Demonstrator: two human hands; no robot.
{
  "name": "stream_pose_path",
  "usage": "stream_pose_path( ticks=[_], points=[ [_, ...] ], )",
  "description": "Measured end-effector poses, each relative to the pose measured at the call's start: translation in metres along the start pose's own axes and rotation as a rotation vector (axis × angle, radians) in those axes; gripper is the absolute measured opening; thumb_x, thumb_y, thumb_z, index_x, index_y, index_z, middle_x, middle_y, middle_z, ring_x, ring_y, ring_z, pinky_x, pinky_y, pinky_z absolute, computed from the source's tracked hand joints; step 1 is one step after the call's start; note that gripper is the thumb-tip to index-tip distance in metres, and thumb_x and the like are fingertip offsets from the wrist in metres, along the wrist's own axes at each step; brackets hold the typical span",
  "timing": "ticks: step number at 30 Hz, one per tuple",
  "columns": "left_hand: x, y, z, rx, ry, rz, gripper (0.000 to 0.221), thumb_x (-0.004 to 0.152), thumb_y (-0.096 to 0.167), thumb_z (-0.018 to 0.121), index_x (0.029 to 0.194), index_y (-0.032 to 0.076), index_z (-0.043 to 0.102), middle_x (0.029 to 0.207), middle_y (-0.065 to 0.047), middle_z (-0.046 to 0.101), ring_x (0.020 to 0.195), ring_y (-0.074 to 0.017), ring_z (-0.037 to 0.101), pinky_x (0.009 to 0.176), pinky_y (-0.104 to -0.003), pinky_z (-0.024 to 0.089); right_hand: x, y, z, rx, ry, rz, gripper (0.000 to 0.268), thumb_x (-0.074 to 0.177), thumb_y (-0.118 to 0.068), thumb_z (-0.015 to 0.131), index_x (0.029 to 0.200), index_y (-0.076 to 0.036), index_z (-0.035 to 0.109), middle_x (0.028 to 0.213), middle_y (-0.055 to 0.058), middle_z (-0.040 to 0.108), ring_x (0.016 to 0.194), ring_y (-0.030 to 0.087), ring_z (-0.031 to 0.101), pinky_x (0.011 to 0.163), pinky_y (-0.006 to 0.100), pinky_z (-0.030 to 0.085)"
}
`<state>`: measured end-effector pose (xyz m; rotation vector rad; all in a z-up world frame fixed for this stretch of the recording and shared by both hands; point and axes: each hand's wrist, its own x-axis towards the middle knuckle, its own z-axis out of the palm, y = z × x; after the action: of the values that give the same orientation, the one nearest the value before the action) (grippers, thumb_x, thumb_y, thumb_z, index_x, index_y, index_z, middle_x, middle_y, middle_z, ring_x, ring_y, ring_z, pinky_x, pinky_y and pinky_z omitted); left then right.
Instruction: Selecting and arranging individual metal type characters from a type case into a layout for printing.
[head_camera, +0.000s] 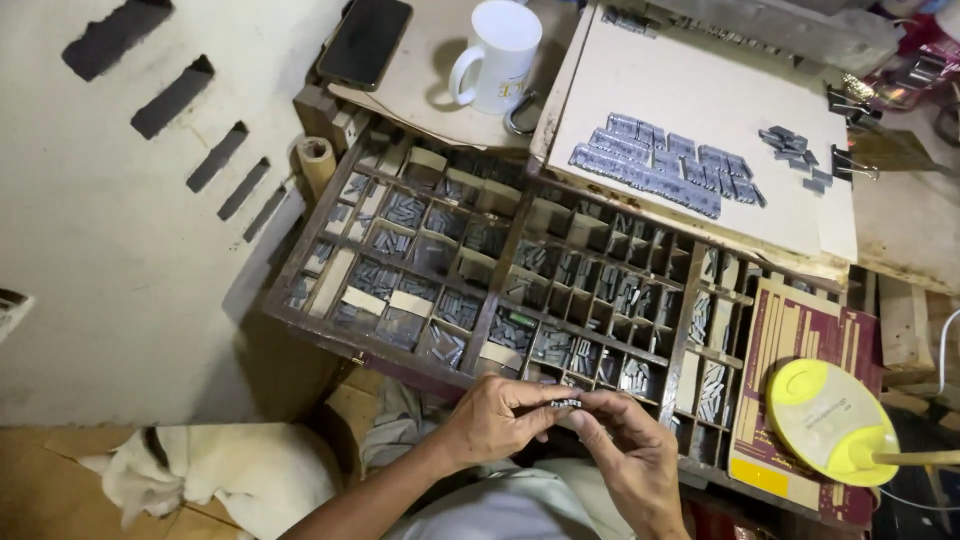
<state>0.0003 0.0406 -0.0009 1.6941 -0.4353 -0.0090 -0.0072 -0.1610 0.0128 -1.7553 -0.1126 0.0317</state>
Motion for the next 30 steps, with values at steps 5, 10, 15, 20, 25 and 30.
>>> stream_pose_path(
  ticks=[5,10,15,20,25,30],
  points=[
    [-0.002,-0.009,0.001,0.034,0.000,0.109,0.031,0.097,0.016,0.070,0.126,0.006,0.070,0.110,-0.018,0.077,0.061,-0.0150,0.076,0.054,-0.024,0.066,0.000,-0.003,0.003,-0.058,-0.032,-0.092,0.024,0.084,-0.009,0.078,0.108,-0.003,0.078,0.104,0.011,0.078,0.090,0.017,0.075,0.078,0.024,0.066],
    [-0.001,-0.001,-0.003,0.092,0.039,0.161,0.030,0.094,0.013,0.071,0.123,0.002,0.070,0.118,-0.018,0.073,0.102,-0.0253,0.078,0.089,-0.030,0.066,0.002,0.003,0.004,-0.025,-0.039,-0.117,0.024,0.084,-0.008,0.079,0.107,-0.003,0.079,0.103,0.009,0.075,0.091,0.016,0.072,0.076,0.024,0.062],
    [-0.005,-0.001,-0.003,0.075,0.036,0.129,0.034,0.091,0.004,0.071,0.125,0.004,0.070,0.120,-0.017,0.073,0.105,-0.0245,0.077,0.091,-0.029,0.066,0.003,0.007,0.005,0.077,-0.063,0.033,0.019,0.083,-0.006,0.079,0.102,-0.003,0.079,0.104,0.010,0.075,0.092,0.020,0.071,0.080,0.030,0.064],
    [-0.007,-0.001,-0.003,0.106,0.063,0.149,0.029,0.094,0.010,0.070,0.123,0.004,0.071,0.118,-0.015,0.074,0.104,-0.0244,0.077,0.093,-0.031,0.065,0.003,0.012,0.007,0.128,-0.075,0.033,0.018,0.084,-0.004,0.079,0.102,-0.001,0.078,0.103,0.011,0.074,0.093,0.021,0.071,0.083,0.030,0.063],
    [-0.011,-0.008,-0.001,0.150,0.067,0.122,0.031,0.094,0.010,0.071,0.124,0.008,0.073,0.100,-0.011,0.081,0.054,-0.0076,0.065,0.051,-0.025,0.058,0.002,0.015,0.008,0.157,-0.102,0.030,0.015,0.085,-0.006,0.078,0.100,-0.002,0.077,0.101,0.010,0.074,0.092,0.020,0.070,0.084,0.031,0.062],
    [-0.011,-0.008,0.000,0.090,0.071,0.098,0.030,0.093,0.009,0.071,0.123,0.008,0.072,0.113,-0.014,0.076,0.089,-0.0194,0.081,0.078,-0.028,0.069,0.002,0.019,0.009,0.197,-0.097,0.040,0.015,0.086,-0.001,0.077,0.101,0.000,0.077,0.100,0.011,0.074,0.092,0.021,0.070,0.083,0.031,0.063]
  ],
)
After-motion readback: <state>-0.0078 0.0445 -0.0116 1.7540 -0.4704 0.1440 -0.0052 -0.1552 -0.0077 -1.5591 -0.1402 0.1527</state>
